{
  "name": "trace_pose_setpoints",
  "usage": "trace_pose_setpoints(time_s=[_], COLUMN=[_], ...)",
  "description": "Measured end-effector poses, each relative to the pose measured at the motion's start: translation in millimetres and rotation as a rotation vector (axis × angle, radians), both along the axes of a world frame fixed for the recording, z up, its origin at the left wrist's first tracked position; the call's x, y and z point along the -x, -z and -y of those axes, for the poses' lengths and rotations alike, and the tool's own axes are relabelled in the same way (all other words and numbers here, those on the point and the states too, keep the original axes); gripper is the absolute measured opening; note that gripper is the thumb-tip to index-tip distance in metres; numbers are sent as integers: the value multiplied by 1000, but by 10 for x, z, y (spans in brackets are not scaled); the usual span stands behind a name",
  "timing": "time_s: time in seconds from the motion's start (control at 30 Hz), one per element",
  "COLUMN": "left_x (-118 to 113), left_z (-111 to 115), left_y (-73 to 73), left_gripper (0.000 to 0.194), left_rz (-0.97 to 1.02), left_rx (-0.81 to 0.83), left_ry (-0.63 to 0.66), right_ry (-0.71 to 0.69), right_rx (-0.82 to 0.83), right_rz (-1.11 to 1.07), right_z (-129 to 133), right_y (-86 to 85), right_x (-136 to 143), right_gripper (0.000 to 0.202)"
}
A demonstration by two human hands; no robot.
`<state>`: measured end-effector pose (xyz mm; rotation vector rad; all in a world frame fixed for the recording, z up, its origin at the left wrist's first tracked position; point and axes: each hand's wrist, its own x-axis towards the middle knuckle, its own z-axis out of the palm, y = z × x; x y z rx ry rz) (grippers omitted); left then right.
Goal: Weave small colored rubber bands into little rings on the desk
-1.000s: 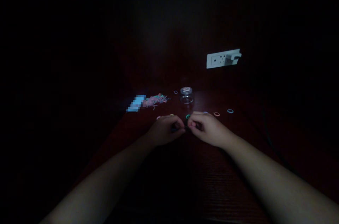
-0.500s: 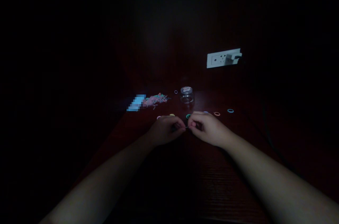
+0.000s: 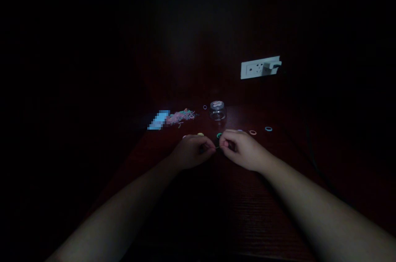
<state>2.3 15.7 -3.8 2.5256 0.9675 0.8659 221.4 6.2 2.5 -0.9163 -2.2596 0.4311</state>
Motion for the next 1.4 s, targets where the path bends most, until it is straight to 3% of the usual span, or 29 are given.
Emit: trace_pose_setpoints(time_s=[0.53, 1.4], left_x=[-6, 61], left_z=[18, 13], left_y=[-20, -85], left_gripper=[8, 6], left_rz=[11, -68], left_rx=[-53, -97], left_ry=[-13, 107], right_ry=[3, -12], right_rx=[74, 101], right_rz=[36, 34], right_z=[23, 16], right_y=[4, -15], right_x=[-9, -5], right_gripper=[5, 10])
